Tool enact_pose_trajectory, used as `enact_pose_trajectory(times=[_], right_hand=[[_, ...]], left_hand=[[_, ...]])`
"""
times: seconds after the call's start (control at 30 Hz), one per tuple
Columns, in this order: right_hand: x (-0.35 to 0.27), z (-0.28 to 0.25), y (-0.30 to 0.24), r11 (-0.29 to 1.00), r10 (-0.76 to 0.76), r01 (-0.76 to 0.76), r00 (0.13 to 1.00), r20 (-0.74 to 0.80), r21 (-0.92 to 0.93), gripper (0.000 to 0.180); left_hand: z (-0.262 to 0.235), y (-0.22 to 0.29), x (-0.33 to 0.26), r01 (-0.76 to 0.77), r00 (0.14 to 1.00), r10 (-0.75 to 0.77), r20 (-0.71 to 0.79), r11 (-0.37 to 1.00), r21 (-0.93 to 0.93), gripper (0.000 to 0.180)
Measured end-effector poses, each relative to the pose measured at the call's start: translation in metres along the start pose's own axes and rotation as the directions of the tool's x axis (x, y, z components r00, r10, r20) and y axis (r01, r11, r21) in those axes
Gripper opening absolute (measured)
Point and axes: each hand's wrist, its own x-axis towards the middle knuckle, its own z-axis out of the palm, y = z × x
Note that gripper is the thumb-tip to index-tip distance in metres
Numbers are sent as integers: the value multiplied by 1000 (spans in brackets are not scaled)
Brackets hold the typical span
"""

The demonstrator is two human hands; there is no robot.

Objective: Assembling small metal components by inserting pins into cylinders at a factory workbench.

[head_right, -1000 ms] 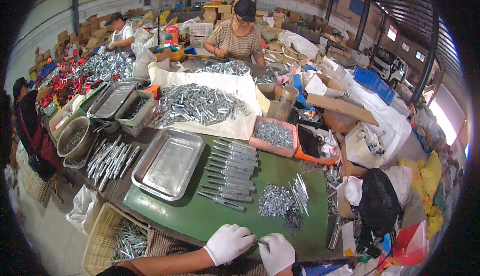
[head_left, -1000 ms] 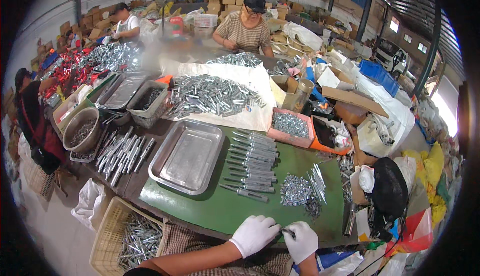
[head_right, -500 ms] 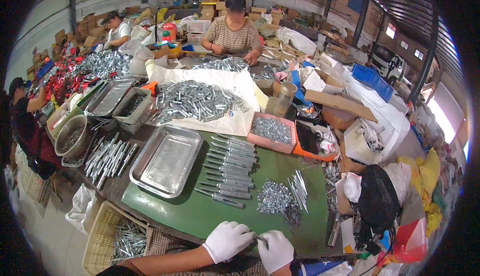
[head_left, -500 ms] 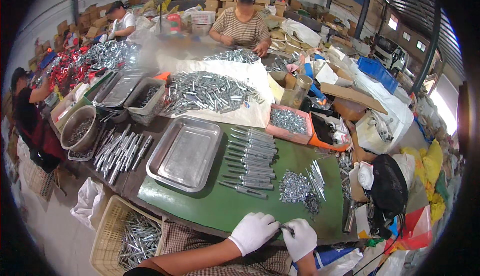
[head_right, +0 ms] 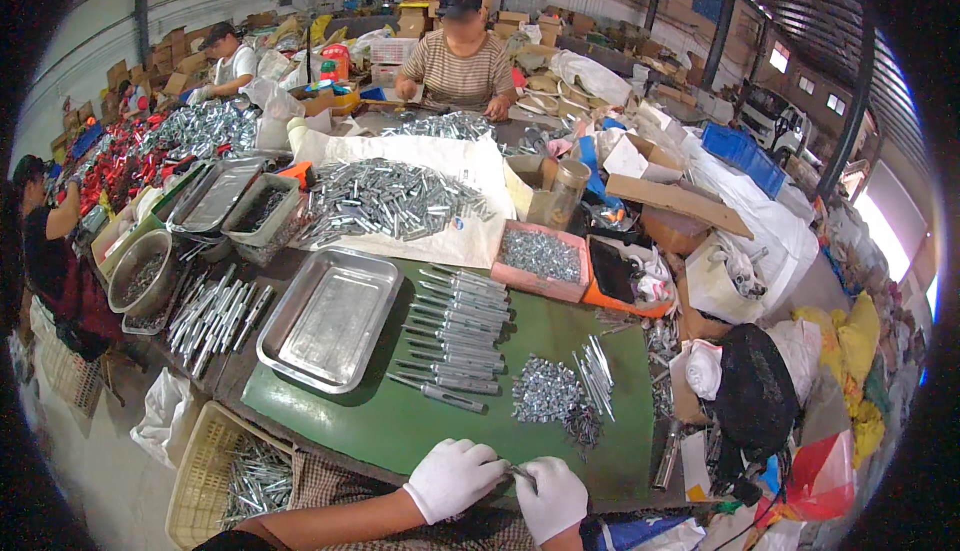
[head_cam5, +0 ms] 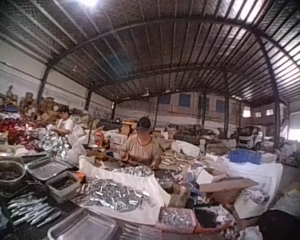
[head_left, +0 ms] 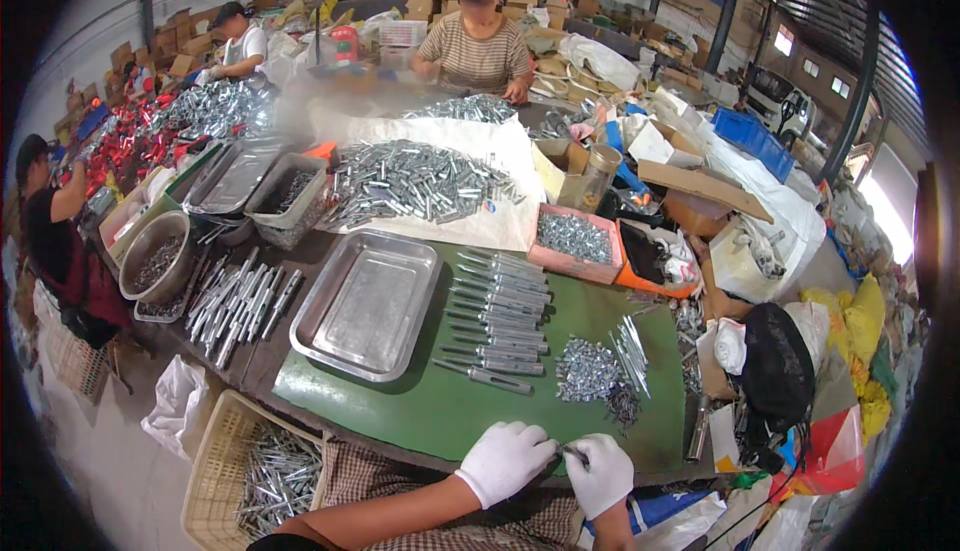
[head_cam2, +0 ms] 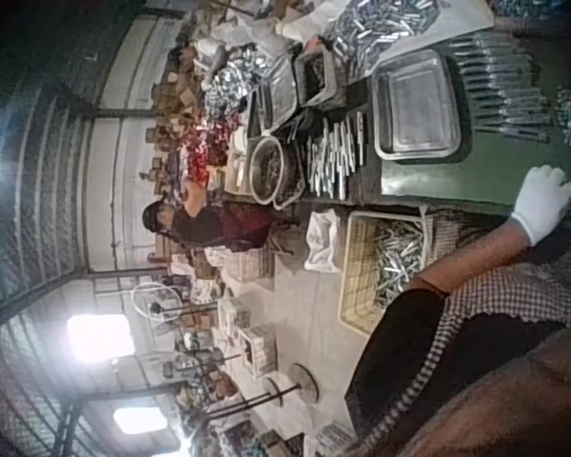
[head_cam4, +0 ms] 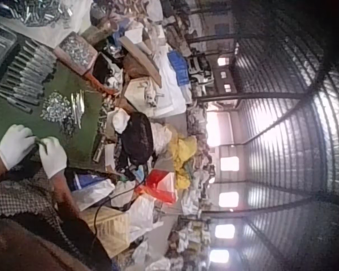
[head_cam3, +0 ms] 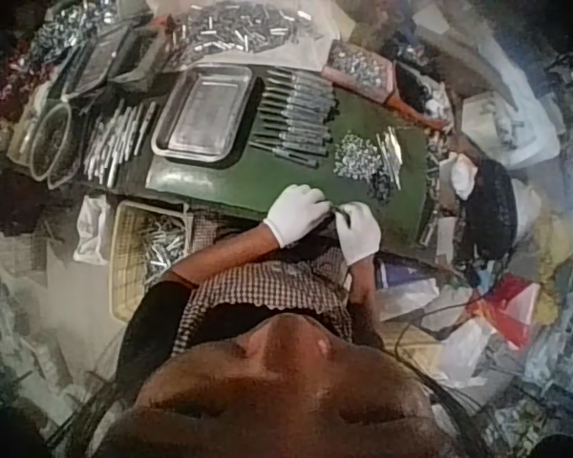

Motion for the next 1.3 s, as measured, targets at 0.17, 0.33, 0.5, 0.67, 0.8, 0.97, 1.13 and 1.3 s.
enact_pose_trajectory(times=[0.17,0.33,0.5,0.67,0.8,0.97,1.13,1.3], right_hand=[[0,0,-2,999,-24,24,1000,-2,36,11],[1,0,-4,999,-31,31,999,15,25,11],[2,0,-7,998,-20,21,999,-31,60,10],[3,-4,-3,997,-66,67,997,33,-32,14],[0,-4,-2,981,-165,168,986,34,-97,19],[-12,-10,-17,958,-33,93,976,216,-273,27],[-6,-10,-13,984,-40,57,994,104,-169,26],[1,-7,15,967,-159,177,981,112,-182,11]], left_hand=[[0,1,0,-5,1000,5,-21,1000,5,14],[-1,2,0,0,1000,1,-23,1000,16,13],[-1,2,0,6,1000,-6,2,1000,6,14],[1,2,2,4,1000,-4,-9,1000,-6,15],[1,2,3,6,1000,-6,-9,1000,2,14],[-3,-1,-4,-6,999,6,-33,1000,2,13],[-3,-3,-6,12,1000,-12,-8,999,36,13],[1,5,4,-14,1000,14,16,1000,0,17]])
